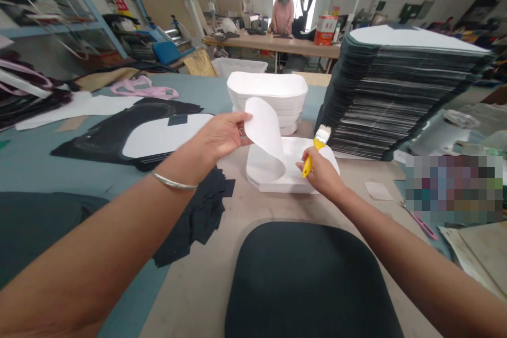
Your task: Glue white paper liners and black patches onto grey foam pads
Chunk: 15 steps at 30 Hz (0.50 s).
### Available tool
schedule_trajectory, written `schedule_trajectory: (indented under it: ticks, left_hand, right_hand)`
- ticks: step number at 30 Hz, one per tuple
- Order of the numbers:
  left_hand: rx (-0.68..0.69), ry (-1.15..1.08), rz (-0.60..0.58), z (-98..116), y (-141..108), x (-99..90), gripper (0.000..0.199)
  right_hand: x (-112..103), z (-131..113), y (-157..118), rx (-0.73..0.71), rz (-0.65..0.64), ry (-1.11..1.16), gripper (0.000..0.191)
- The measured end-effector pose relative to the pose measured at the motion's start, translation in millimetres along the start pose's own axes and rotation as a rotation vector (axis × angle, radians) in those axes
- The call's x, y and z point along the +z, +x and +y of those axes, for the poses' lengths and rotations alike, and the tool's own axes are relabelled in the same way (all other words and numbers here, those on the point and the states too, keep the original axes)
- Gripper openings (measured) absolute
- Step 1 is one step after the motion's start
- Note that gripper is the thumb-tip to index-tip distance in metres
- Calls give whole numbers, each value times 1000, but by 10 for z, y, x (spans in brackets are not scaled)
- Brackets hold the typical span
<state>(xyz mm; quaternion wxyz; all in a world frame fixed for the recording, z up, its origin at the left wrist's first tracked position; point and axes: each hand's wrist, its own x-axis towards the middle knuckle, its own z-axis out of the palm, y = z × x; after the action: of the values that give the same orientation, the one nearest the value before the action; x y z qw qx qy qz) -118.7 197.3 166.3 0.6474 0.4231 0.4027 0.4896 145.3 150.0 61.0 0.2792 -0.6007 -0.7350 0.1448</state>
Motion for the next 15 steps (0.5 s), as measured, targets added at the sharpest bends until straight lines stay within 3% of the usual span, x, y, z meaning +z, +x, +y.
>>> schedule_trajectory:
  ticks: [3, 6, 10, 15]
  left_hand:
    - [200, -122, 7, 584, -266, -166, 38]
    - [338, -120, -24, 943, -545, -132, 37]
    - [408, -80, -145, 998, -770, 139, 32]
    - [336, -216, -238, 843, -985, 572, 36]
  right_hand:
    - [119, -15, -57, 5, -57, -37, 26]
    - [163, -74, -80, 13, -72, -8, 23]
    - [118, -168, -85, 38, -84, 190, 22]
    - [-54, -344, -227, 72, -102, 657, 33]
